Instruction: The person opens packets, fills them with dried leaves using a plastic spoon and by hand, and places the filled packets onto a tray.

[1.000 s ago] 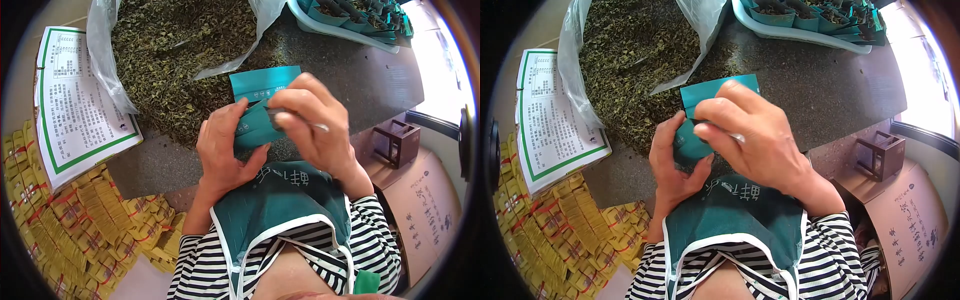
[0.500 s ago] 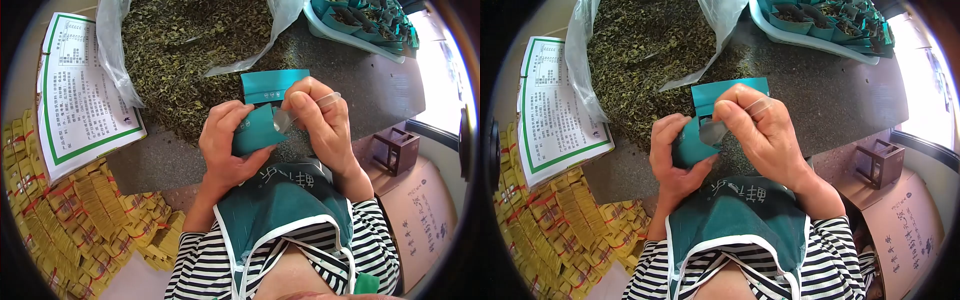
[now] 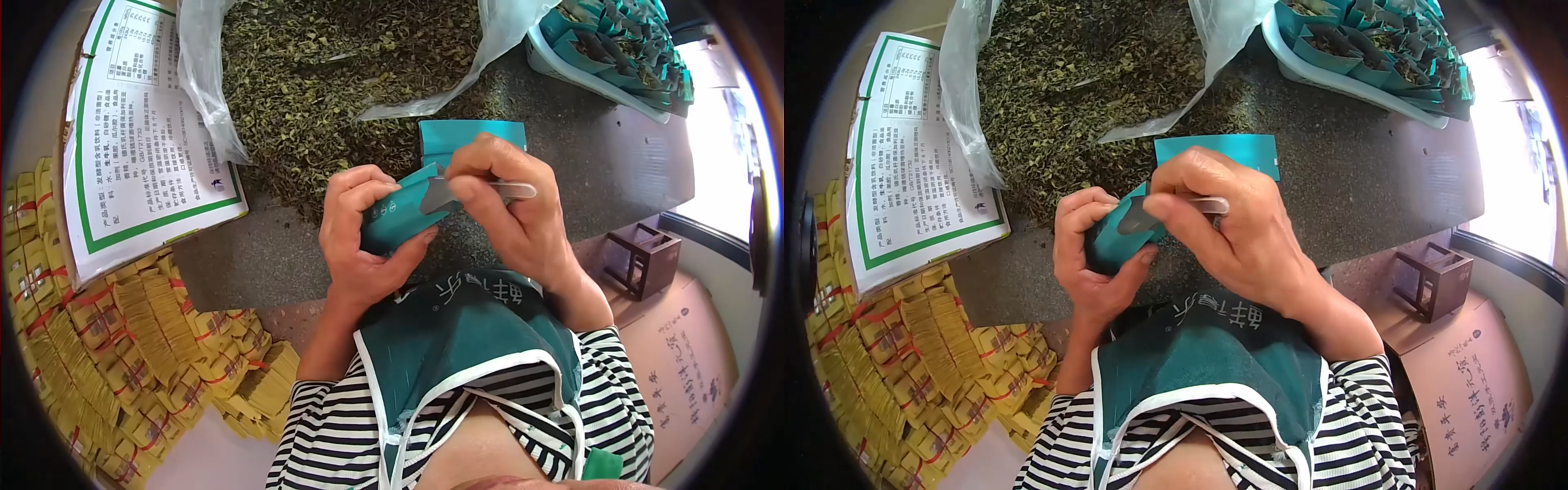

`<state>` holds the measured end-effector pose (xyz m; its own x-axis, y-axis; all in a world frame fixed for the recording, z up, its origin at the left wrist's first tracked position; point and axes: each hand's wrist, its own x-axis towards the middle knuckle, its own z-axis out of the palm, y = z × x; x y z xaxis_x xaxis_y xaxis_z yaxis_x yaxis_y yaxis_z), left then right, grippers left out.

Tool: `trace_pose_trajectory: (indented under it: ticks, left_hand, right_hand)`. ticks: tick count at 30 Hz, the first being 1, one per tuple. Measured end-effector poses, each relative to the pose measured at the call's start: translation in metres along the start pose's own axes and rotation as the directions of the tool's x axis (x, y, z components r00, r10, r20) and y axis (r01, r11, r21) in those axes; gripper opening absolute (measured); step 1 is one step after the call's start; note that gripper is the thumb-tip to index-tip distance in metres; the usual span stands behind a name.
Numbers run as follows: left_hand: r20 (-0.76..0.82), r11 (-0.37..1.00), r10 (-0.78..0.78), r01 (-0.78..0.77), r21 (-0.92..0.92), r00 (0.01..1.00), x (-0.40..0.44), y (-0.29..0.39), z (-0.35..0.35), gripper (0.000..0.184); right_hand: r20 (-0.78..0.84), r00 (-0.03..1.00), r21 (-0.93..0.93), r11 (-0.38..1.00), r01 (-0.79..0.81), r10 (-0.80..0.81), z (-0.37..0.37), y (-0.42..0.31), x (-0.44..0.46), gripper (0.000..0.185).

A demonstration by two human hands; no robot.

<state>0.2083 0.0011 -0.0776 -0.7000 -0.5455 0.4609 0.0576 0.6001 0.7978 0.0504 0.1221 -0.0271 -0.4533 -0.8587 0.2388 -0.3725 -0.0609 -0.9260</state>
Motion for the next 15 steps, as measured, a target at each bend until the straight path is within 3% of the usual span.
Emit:
trace_pose_trajectory:
  ticks: [5, 7, 10, 11, 12, 14, 15]
  left_hand:
    - [-0.053, 0.999, -0.025, 0.024, -0.025, 0.998, 0.001, -0.004, -0.008, 0.052]
    - [-0.089, 0.999, -0.021, 0.019, -0.026, 0.996, 0.002, -0.005, -0.012, 0.051]
    - [-0.17, 0.999, -0.031, 0.034, 0.01, 0.985, 0.0, -0.009, -0.031, 0.05]
    - [-0.196, 0.999, -0.049, 0.053, 0.014, 0.979, -0.003, -0.01, -0.036, 0.049]
    - [-0.204, 0.999, -0.045, 0.049, 0.015, 0.978, -0.005, -0.011, -0.041, 0.049]
    - [-0.255, 0.994, -0.089, 0.104, 0.044, 0.963, -0.01, -0.012, -0.051, 0.049]
    - [-0.263, 0.994, -0.086, 0.102, 0.046, 0.961, -0.012, -0.012, -0.056, 0.049]
  right_hand:
    - [0.15, 0.988, 0.053, 0.998, 0.024, -0.032, -0.011, -0.01, 0.011, 0.017]
    - [0.085, 0.994, -0.019, 0.997, 0.074, -0.072, -0.008, -0.012, 0.014, 0.016]
    - [-0.102, 0.993, -0.072, 0.996, -0.06, 0.052, -0.007, -0.018, 0.034, 0.016]
    - [-0.145, 0.989, -0.197, 0.98, -0.006, -0.023, -0.004, -0.01, 0.044, 0.013]
    - [-0.14, 0.99, -0.199, 0.98, 0.003, -0.032, -0.002, -0.001, 0.054, 0.013]
    - [-0.114, 0.941, -0.649, 0.741, 0.173, -0.319, 0.005, 0.018, 0.072, 0.008]
    - [-0.058, 0.948, -0.746, 0.645, 0.168, -0.314, 0.008, 0.023, 0.081, 0.005]
